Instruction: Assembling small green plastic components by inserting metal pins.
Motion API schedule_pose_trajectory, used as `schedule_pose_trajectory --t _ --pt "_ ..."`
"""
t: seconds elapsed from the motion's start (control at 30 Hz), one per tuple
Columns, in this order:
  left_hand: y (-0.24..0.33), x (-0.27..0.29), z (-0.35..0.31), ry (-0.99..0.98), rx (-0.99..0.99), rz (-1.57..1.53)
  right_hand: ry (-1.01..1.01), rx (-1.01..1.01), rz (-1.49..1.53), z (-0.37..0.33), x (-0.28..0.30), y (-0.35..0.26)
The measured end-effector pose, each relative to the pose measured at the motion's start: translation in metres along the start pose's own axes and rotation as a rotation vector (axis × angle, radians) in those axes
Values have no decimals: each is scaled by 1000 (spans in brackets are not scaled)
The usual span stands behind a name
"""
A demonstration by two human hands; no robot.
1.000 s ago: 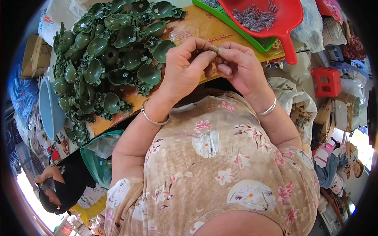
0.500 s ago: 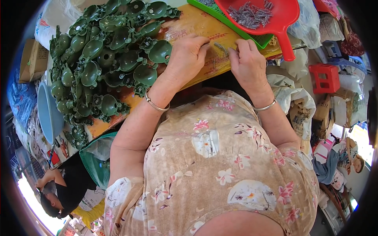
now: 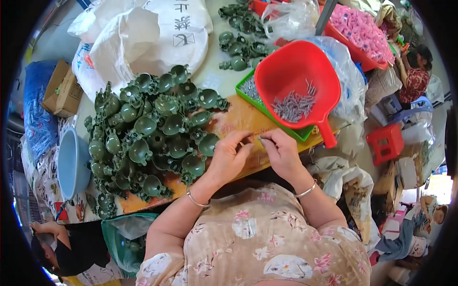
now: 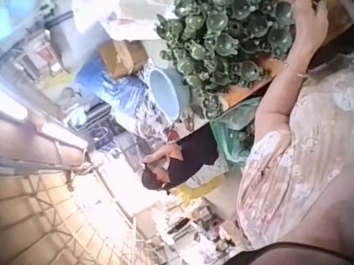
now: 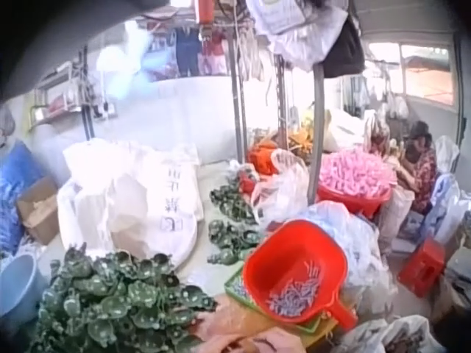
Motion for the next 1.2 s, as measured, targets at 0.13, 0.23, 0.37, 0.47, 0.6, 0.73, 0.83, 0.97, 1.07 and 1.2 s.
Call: schedule_pose_trajectory --t 0.13,0.23,0.37,0.47,0.6,0.73,0.83,0.97,1.07,1.2 --pt "3 -9 9 -21 -54 -76 -192 -442 614 4 4 -1" --pt "3 -12 9 57 -78 -64 -142 -541 744 4 3 1" --pt "-6 -17 5 134 -77 -39 -3 -118 307 1 -2 5" --pt "-2 -13 6 55 18 77 -10 -140 251 1 -2 5" --pt "-11 -12 12 42 79 -62 158 157 25 7 1 -1" --pt "-9 -10 17 22 317 -538 127 -32 205 8 -2 18" --pt "-13 -11 13 48 355 -645 94 65 43 3 0 20" --pt "-20 -11 8 45 300 -567 180 67 17 -4 2 -1" --pt "-14 -15 3 53 178 -428 -130 -211 321 -11 1 2" --pt "-10 -17 0 73 128 -295 -118 -361 626 -15 -6 11"
Point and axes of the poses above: each hand's wrist, its own z-axis towards the middle knuckle, its own x-axis out of the back of the hand, y = z × x, the point moved 2 cm from there along z, towards the middle knuckle, and after that the axes turned 3 degrees about -z, right-handed, at the moved point
